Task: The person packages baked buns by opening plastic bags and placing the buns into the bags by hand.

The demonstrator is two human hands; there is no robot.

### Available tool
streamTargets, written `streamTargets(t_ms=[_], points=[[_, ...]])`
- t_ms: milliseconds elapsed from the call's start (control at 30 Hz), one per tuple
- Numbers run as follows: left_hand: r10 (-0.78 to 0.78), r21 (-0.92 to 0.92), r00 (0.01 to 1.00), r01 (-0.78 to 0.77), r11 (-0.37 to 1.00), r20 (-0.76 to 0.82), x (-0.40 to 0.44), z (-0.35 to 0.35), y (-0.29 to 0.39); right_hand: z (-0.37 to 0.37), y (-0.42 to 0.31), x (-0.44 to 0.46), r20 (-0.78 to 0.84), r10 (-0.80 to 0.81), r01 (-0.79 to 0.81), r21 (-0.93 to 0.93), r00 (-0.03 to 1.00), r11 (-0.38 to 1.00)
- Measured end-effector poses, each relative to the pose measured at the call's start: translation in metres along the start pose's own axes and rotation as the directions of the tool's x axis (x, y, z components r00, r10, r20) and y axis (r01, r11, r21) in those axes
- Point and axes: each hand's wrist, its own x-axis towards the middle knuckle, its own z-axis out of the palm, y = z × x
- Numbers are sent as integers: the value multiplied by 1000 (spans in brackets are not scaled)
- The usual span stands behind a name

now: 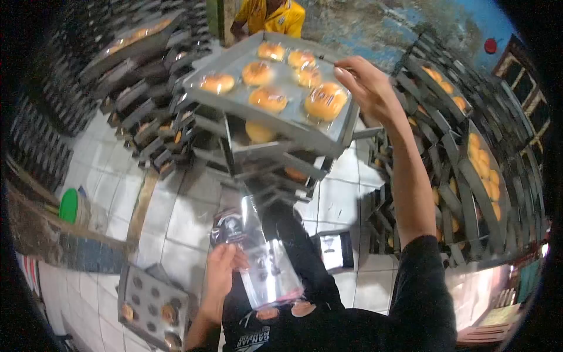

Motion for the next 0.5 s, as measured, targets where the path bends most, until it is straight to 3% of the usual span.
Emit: streamTargets(t_ms=[33, 100, 133, 233, 300, 333, 433, 467, 500], points=[[3, -7, 1000, -3, 1000, 5, 6, -1, -9, 4, 33, 30, 59, 62, -55, -108, 996, 993], [15, -40, 1000, -14, 999, 8, 20, -13, -21, 33, 83, 59, 334, 126, -9, -330, 934, 944], [15, -30, 1000, -16, 999, -20, 22, -10, -25, 38, 96, 58, 375, 69, 46, -288, 925, 957], [6, -5, 999, -6, 1000, -54, 24, -5, -31, 48, 124, 81, 318, 160, -107, -177, 935, 978], [19, 11, 997, -18, 1000, -80, 24, -5, -31, 47, 145, 95, 152, 241, -170, -375, 958, 911], [6, 13, 999, -5, 1000, -48, 27, -7, -30, 49, 143, 99, 283, 373, -227, -437, 884, 870], [9, -11, 1000, -9, 1000, 1, 32, -12, -30, 75, 150, 103, 466, 377, -93, -524, 800, 847], [21, -19, 1000, -20, 1000, 8, 35, -12, -34, 70, 137, 93, 318, 396, -235, -442, 862, 866], [26, -19, 999, -25, 1000, 22, 34, -14, -36, 58, 106, 96, 369, 385, -203, -445, 846, 872]])
